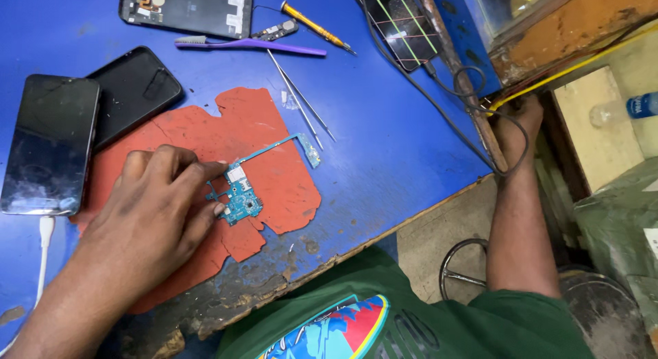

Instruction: The person cleans a smartphone motherboard with a purple toothbrush, then uses a soldering iron to work on specific areas of the board. The person holds the board steady with one hand while applying the tools with the other.

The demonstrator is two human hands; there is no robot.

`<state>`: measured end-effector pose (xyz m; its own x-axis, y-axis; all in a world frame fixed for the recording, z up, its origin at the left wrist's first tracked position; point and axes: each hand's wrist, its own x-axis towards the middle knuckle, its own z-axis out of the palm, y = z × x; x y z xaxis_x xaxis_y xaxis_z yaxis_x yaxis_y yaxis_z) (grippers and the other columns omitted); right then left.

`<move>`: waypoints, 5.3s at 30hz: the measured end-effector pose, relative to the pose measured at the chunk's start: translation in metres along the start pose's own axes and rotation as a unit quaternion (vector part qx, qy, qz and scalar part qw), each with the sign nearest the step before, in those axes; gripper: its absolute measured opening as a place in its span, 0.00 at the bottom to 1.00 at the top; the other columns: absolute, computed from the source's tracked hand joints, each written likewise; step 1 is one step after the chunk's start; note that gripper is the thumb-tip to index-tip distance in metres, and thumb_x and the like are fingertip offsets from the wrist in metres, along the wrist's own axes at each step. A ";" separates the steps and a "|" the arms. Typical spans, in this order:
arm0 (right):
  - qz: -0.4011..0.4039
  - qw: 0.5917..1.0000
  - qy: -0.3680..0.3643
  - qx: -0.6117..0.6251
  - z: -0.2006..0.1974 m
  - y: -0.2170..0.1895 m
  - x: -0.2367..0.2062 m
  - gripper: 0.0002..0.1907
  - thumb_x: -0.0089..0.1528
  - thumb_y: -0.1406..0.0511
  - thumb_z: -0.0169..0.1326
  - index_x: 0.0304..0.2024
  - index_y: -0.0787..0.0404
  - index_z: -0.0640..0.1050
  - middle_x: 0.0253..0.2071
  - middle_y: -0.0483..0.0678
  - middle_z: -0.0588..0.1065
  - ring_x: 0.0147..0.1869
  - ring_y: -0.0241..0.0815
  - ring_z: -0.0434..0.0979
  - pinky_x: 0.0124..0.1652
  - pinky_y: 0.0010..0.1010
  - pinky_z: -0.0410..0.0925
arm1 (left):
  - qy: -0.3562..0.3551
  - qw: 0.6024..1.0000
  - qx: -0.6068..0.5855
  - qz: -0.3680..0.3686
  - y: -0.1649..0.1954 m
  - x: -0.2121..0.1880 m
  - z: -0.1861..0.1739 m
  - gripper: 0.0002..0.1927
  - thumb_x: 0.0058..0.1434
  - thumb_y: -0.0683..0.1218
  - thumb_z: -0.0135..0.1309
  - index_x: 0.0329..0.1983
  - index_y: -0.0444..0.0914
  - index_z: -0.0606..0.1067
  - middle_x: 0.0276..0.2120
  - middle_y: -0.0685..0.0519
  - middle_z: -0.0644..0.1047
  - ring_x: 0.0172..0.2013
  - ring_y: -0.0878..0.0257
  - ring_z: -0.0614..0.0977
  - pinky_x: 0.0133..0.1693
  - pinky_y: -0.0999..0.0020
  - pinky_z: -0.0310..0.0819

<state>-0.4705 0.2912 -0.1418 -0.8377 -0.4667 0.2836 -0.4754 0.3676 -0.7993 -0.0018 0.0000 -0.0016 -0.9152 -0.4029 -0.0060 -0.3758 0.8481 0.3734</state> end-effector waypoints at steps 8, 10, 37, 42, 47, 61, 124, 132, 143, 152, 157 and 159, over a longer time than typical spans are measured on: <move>-0.077 0.996 -0.038 0.024 0.013 -0.045 -0.028 0.28 0.68 0.58 0.66 0.62 0.67 0.71 0.56 0.50 0.76 0.57 0.37 0.75 0.58 0.30 0.69 | 0.006 1.000 0.011 0.007 -0.001 -0.001 0.000 0.23 0.53 0.49 0.60 0.54 0.41 0.76 0.45 0.47 0.71 0.47 0.48 0.71 0.48 0.54 0.70; -0.024 0.999 -0.020 0.026 0.018 -0.045 -0.030 0.27 0.68 0.55 0.66 0.61 0.66 0.75 0.56 0.49 0.78 0.58 0.37 0.76 0.59 0.30 0.69 | 0.005 1.000 0.004 0.011 -0.001 -0.001 0.000 0.25 0.53 0.49 0.60 0.55 0.42 0.76 0.45 0.48 0.71 0.47 0.48 0.71 0.48 0.54 0.70; 0.201 0.937 -0.132 -0.253 -0.020 0.017 -0.101 0.15 0.71 0.66 0.50 0.33 0.70 0.81 0.26 0.56 0.79 0.29 0.46 0.81 0.33 0.40 0.72 | 0.015 1.000 -0.009 0.010 -0.002 0.000 0.002 0.23 0.53 0.48 0.60 0.54 0.42 0.77 0.46 0.47 0.72 0.47 0.47 0.72 0.50 0.53 0.69; 0.229 0.921 -0.201 -0.242 -0.004 0.002 -0.127 0.15 0.69 0.60 0.49 0.43 0.67 0.78 0.25 0.55 0.79 0.27 0.46 0.81 0.30 0.38 0.72 | 0.021 1.000 -0.014 0.016 -0.002 -0.001 0.004 0.23 0.53 0.48 0.60 0.54 0.42 0.76 0.46 0.47 0.71 0.47 0.46 0.71 0.49 0.53 0.69; 0.314 0.919 -0.196 -0.135 0.004 -0.011 -0.149 0.22 0.71 0.55 0.49 0.38 0.69 0.76 0.28 0.55 0.78 0.27 0.46 0.81 0.29 0.38 0.73 | 0.036 0.999 -0.023 0.030 -0.002 0.000 0.004 0.23 0.53 0.47 0.60 0.53 0.41 0.76 0.46 0.46 0.71 0.47 0.46 0.71 0.49 0.53 0.69; 0.197 0.796 -0.547 0.168 -0.118 -0.030 -0.131 0.17 0.68 0.57 0.50 0.54 0.59 0.77 0.34 0.53 0.77 0.29 0.44 0.73 0.30 0.35 0.72 | 0.081 0.993 -0.076 0.050 -0.002 -0.005 0.008 0.38 0.45 0.57 0.68 0.55 0.34 0.71 0.46 0.47 0.70 0.49 0.48 0.71 0.48 0.52 0.68; -0.159 0.851 -0.376 0.330 0.112 -0.197 -0.046 0.14 0.65 0.63 0.65 0.37 0.66 0.76 0.34 0.51 0.76 0.31 0.37 0.76 0.36 0.25 0.73 | 0.096 0.994 -0.057 -0.009 -0.005 -0.012 -0.005 0.36 0.45 0.57 0.71 0.47 0.29 0.72 0.44 0.44 0.68 0.47 0.48 0.68 0.50 0.56 0.68; -0.150 0.850 -0.371 0.342 0.115 -0.202 -0.048 0.13 0.64 0.63 0.64 0.38 0.66 0.76 0.33 0.50 0.76 0.30 0.36 0.76 0.35 0.25 0.73 | 0.087 0.993 -0.073 -0.015 -0.005 -0.010 -0.005 0.36 0.45 0.56 0.71 0.48 0.29 0.71 0.45 0.43 0.68 0.47 0.48 0.68 0.50 0.55 0.68; -0.123 0.852 -0.376 0.344 0.114 -0.206 -0.053 0.13 0.65 0.63 0.63 0.39 0.67 0.76 0.35 0.52 0.75 0.33 0.37 0.76 0.38 0.24 0.72 | 0.066 0.995 -0.071 -0.023 -0.005 -0.007 -0.009 0.37 0.43 0.55 0.71 0.49 0.29 0.71 0.44 0.43 0.68 0.47 0.47 0.68 0.50 0.56 0.68; -0.124 0.855 -0.377 0.335 0.114 -0.207 -0.053 0.14 0.65 0.61 0.64 0.39 0.66 0.76 0.34 0.52 0.76 0.33 0.37 0.75 0.36 0.23 0.71 | 0.071 0.995 -0.072 -0.024 -0.004 -0.008 -0.007 0.37 0.43 0.55 0.71 0.50 0.29 0.71 0.45 0.43 0.68 0.48 0.46 0.68 0.50 0.55 0.68; -0.127 0.856 -0.379 0.329 0.114 -0.208 -0.054 0.14 0.65 0.62 0.64 0.37 0.67 0.76 0.34 0.52 0.75 0.34 0.38 0.76 0.37 0.24 0.71 | 0.074 0.993 -0.084 -0.021 -0.005 -0.008 -0.008 0.38 0.42 0.54 0.72 0.49 0.29 0.71 0.45 0.42 0.68 0.48 0.46 0.69 0.51 0.54 0.67; -0.128 0.856 -0.377 0.329 0.114 -0.209 -0.054 0.14 0.65 0.62 0.63 0.37 0.67 0.76 0.35 0.52 0.75 0.35 0.38 0.76 0.37 0.24 0.70 | 0.074 0.994 -0.084 -0.018 -0.005 -0.008 -0.008 0.37 0.42 0.54 0.72 0.49 0.29 0.71 0.45 0.42 0.68 0.48 0.45 0.69 0.51 0.53 0.67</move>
<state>-0.2955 0.1482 -0.0508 -0.1981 -0.9424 0.2694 -0.1559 -0.2411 -0.9579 0.0083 -0.0044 0.0043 -0.8655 -0.4888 0.1096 -0.3669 0.7676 0.5255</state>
